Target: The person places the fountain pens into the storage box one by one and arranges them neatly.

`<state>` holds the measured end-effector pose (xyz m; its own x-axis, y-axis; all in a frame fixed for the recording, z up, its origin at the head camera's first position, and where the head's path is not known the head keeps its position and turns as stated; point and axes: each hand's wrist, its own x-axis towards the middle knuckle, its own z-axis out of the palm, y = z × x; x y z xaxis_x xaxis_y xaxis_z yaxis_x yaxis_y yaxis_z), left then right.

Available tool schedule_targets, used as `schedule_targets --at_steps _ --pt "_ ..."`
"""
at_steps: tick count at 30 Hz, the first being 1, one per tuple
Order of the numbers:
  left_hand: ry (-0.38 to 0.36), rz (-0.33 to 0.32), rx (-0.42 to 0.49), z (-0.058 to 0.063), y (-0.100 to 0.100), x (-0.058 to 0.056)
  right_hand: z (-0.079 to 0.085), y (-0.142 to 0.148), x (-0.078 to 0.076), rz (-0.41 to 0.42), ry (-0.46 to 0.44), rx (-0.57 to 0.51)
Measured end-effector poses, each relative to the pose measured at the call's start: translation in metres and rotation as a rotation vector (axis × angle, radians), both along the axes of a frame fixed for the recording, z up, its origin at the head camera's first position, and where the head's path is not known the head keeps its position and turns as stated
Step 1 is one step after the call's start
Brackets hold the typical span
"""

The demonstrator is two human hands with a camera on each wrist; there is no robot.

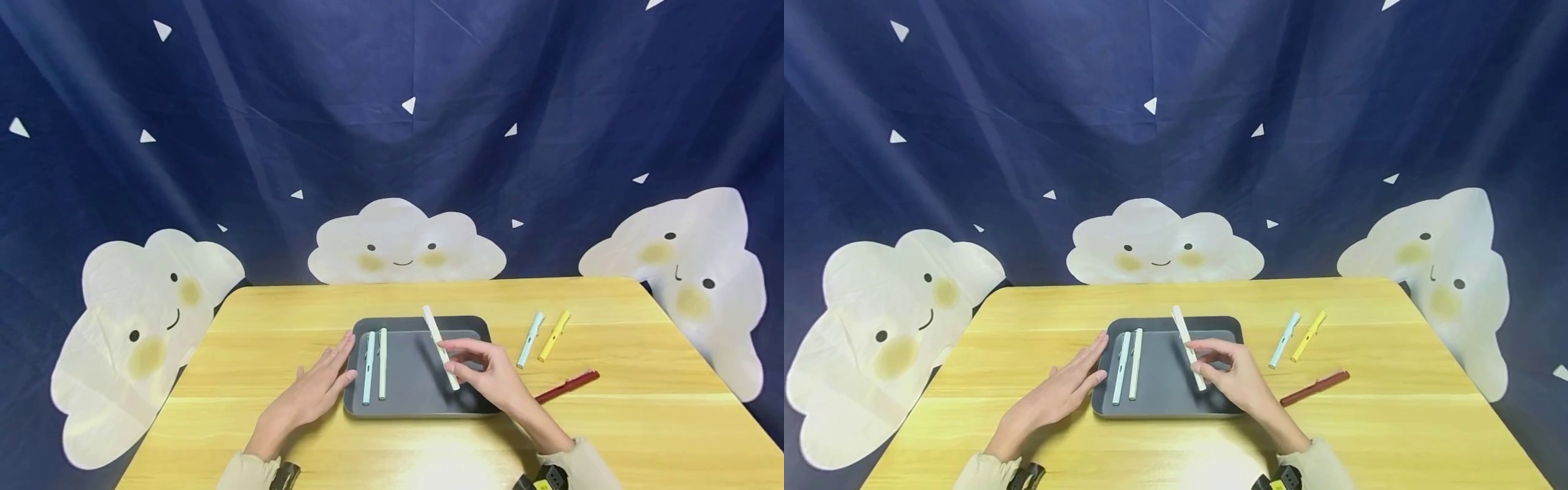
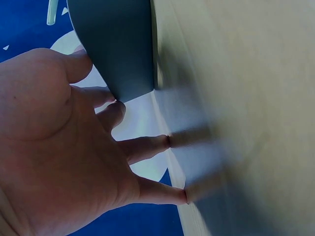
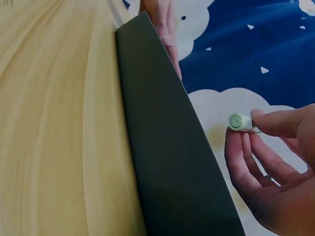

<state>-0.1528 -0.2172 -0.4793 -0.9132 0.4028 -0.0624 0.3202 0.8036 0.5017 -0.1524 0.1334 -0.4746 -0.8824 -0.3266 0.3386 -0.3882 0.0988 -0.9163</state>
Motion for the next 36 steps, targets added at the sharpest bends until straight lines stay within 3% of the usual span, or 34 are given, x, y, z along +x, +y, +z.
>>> schedule_targets --at_steps 12,19,30,36 --pt "0.001 -0.005 -0.008 -0.002 0.000 0.000 -0.009 -0.017 0.002 0.003 -0.042 -0.018" --pt "0.002 -0.002 -0.005 0.000 0.001 0.000 -0.010 -0.030 0.002 0.012 -0.111 -0.015" --pt "0.011 -0.010 -0.010 0.001 0.001 -0.001 -0.016 -0.047 0.001 -0.058 -0.221 0.037" --pt "0.003 -0.001 -0.009 0.001 0.001 0.000 -0.017 -0.055 -0.002 -0.102 -0.213 0.096"
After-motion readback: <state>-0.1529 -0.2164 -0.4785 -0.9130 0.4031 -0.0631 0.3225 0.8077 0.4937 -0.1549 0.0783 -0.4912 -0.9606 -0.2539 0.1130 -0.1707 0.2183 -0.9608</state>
